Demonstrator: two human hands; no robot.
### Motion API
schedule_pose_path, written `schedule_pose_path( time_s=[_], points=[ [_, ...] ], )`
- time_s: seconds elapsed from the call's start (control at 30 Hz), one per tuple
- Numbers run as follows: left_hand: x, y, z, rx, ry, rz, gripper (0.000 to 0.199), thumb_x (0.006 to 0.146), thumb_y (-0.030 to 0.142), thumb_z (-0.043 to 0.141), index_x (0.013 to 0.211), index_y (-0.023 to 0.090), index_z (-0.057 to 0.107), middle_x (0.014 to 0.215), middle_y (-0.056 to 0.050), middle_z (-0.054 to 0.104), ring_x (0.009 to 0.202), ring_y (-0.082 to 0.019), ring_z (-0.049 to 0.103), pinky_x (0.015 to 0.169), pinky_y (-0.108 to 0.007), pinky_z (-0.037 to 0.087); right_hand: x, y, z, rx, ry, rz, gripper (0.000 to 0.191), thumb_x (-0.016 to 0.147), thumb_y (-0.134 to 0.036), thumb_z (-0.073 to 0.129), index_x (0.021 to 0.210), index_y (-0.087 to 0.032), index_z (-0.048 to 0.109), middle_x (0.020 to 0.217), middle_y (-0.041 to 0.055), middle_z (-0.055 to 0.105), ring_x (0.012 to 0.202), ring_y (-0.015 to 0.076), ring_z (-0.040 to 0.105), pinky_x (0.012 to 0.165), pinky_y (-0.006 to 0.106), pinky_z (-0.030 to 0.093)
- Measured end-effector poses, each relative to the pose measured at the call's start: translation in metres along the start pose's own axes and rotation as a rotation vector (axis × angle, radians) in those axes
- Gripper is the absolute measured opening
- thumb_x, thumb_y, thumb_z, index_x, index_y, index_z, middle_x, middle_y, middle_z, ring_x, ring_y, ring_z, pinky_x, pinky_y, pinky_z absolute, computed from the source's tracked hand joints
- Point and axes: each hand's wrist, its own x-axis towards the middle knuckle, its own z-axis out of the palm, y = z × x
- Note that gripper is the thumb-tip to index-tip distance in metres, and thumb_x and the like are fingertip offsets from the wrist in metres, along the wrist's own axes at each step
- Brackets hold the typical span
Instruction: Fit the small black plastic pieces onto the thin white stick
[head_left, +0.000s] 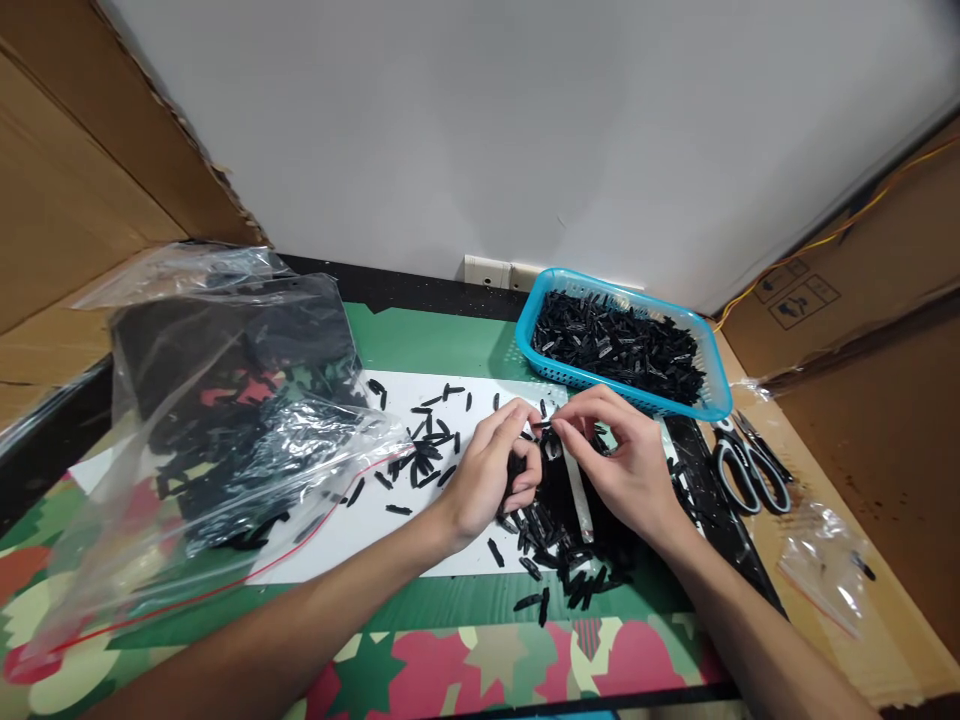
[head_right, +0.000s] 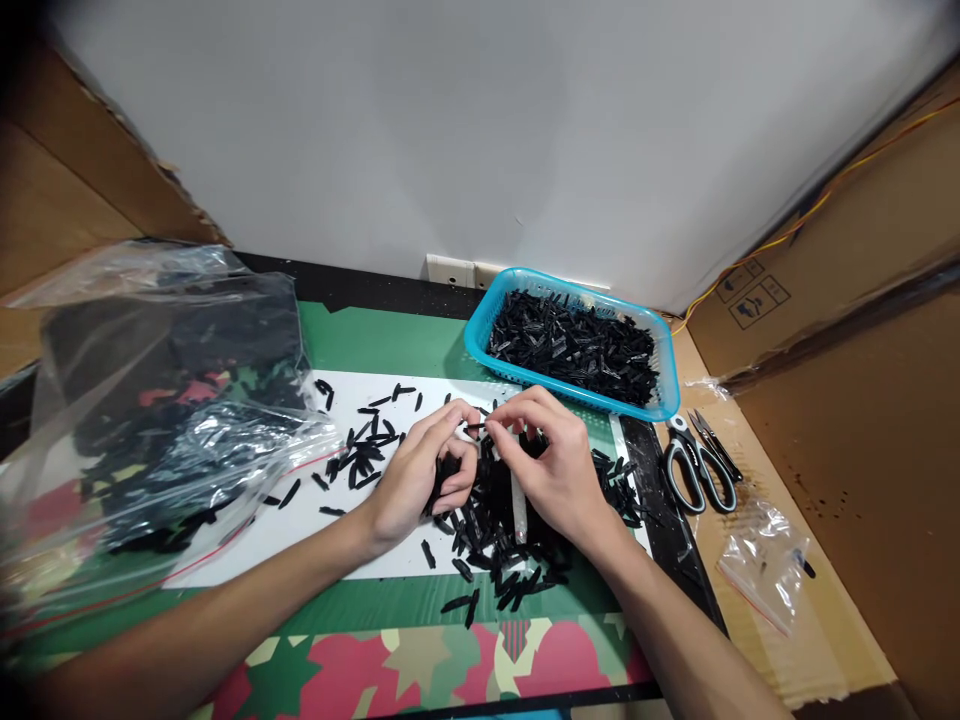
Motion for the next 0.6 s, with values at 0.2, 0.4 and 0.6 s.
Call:
schedule_pose_path(
  time_s=[0.2, 0.4, 0.6],
  points=[
    [0.000, 0.000, 0.000, -0.028, -0.027, 0.000, 0.035, 0.105, 0.050, 0.047, 0.086, 0.021, 0.046, 0.054, 0.008, 0.042, 0.041, -0.006, 0.029, 0.037, -0.013, 0.026, 0.000, 0.005, 0.000, 0.040, -0.025, 0.010, 0.010, 0.099, -0.021, 0.065, 0.100, -0.021, 0.074, 0.096, 0.0042, 0.069, 0.081, 0.0168, 0.063, 0.069, 0.030, 0.051],
    [0.000, 0.000, 0.000, -0.021, -0.019, 0.010, 0.033, 0.105, 0.047, 0.047, 0.086, 0.021, 0.046, 0.052, 0.008, 0.043, 0.039, -0.006, 0.028, 0.036, -0.014, 0.026, -0.001, 0.011, 0.003, 0.110, -0.084, 0.094, 0.014, 0.099, -0.026, 0.067, 0.112, -0.022, 0.070, 0.092, 0.0020, 0.070, 0.082, 0.0164, 0.065, 0.070, 0.028, 0.052],
    [0.002, -0.002, -0.001, -0.011, -0.021, 0.011, 0.035, 0.105, 0.048, 0.047, 0.084, 0.020, 0.048, 0.052, 0.008, 0.042, 0.040, -0.005, 0.029, 0.036, -0.013, 0.026, 0.001, 0.012, 0.001, 0.065, -0.108, 0.072, 0.009, 0.100, -0.028, 0.066, 0.102, -0.022, 0.073, 0.093, 0.0022, 0.073, 0.082, 0.0168, 0.065, 0.069, 0.028, 0.051]
  ],
)
